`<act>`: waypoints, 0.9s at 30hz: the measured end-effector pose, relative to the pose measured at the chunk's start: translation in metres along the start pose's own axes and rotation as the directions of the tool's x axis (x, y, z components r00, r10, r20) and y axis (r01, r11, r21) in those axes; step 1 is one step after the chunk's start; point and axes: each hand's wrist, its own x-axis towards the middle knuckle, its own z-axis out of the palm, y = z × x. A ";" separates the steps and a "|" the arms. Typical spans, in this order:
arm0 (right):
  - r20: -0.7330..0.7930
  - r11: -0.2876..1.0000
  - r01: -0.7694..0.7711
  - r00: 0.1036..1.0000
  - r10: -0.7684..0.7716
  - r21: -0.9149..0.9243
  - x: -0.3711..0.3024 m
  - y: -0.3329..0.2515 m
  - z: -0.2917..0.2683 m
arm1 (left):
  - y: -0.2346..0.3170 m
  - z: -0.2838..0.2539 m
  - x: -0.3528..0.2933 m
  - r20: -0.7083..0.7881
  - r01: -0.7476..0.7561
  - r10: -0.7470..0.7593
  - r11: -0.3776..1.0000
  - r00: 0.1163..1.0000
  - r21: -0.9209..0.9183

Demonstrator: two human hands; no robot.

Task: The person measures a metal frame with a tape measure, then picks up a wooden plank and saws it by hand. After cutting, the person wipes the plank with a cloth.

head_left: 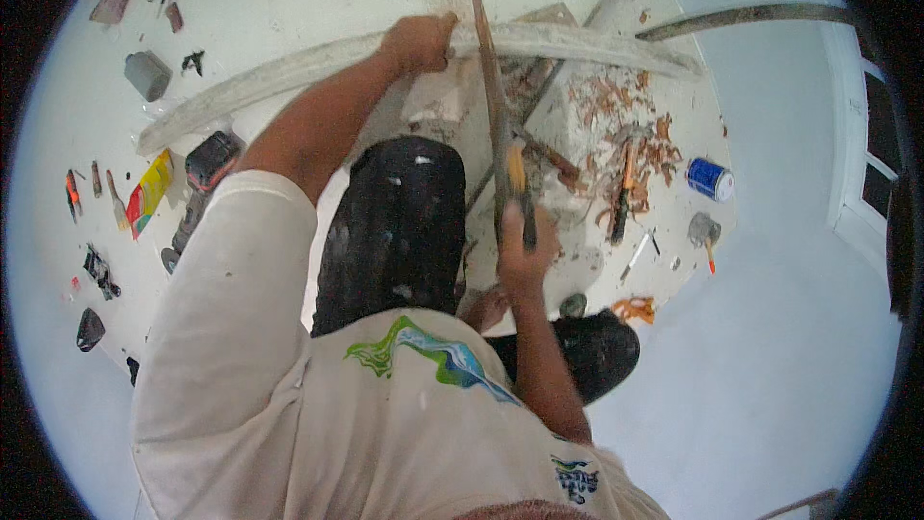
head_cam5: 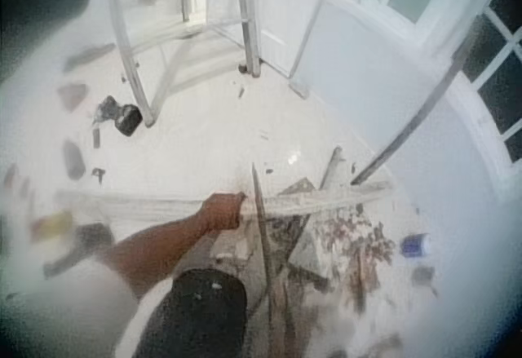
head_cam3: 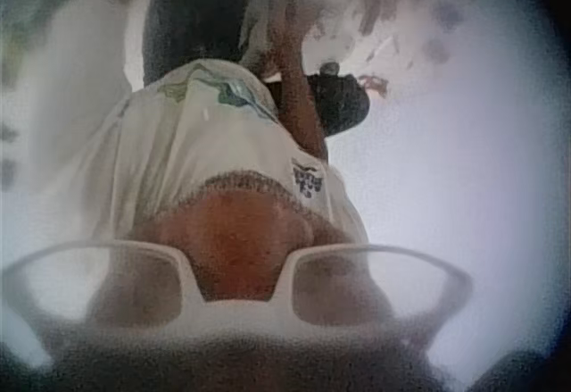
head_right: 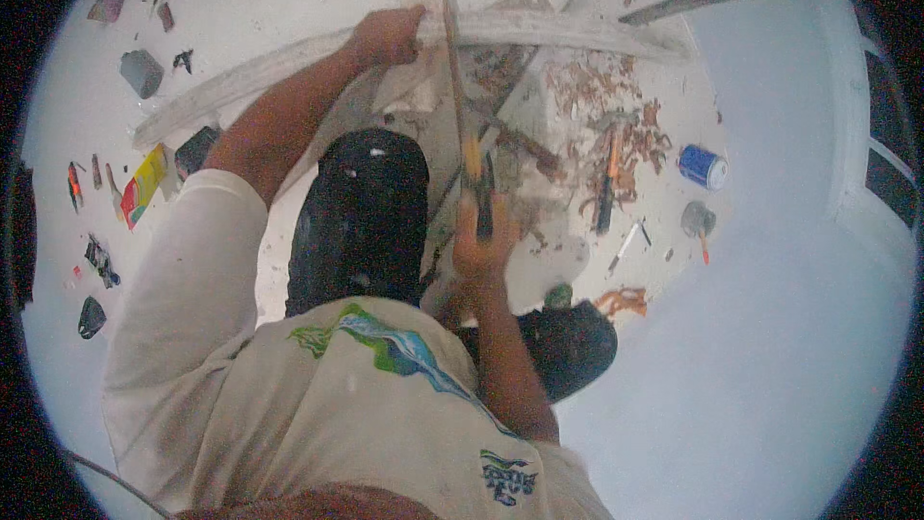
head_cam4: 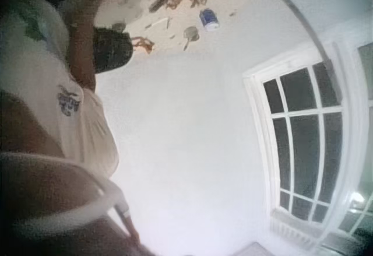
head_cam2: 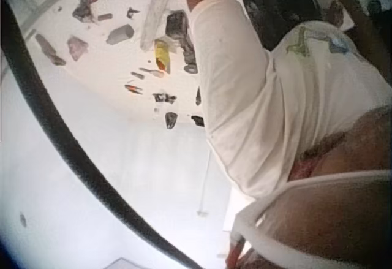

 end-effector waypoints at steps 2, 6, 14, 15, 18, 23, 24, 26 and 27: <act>0.080 0.999 -0.029 0.996 0.028 0.019 0.099 -0.021 0.033 | -0.001 0.018 -0.006 -0.076 -0.008 0.007 1.000 0.997 -0.020; 0.058 0.986 0.142 0.989 -0.137 -0.087 0.046 0.013 0.020 | 0.012 0.014 -0.015 0.072 -0.035 0.035 0.999 0.997 0.001; 0.043 0.999 -0.035 0.999 0.034 0.023 0.035 -0.003 0.001 | 0.003 0.001 -0.007 0.000 -0.025 0.025 1.000 1.000 0.007; 0.053 0.995 0.034 0.998 -0.039 0.089 0.084 0.005 0.027 | 0.009 0.002 -0.003 0.015 -0.046 0.046 0.999 0.999 0.001; 0.045 0.996 -0.013 0.999 0.017 -0.086 0.105 -0.029 0.041 | 0.007 0.011 -0.006 -0.038 -0.047 0.048 0.998 0.998 0.035; 0.117 0.981 -0.177 0.979 0.167 0.079 -0.066 -0.029 -0.049 | 0.004 0.008 -0.018 0.007 -0.036 0.036 0.999 0.999 -0.028; 0.141 0.981 -0.176 0.977 0.163 0.084 -0.065 -0.026 -0.051 | 0.005 0.004 -0.015 -0.004 -0.044 0.043 0.999 0.999 -0.023; 0.068 0.994 -0.106 0.992 0.106 -0.003 -0.040 -0.022 -0.030 | 0.001 0.015 -0.016 0.002 -0.057 0.057 0.998 0.998 -0.022; 0.080 0.999 -0.053 0.995 0.053 0.000 0.022 -0.006 -0.002 | 0.005 0.012 -0.010 0.021 -0.056 0.056 0.998 0.998 -0.018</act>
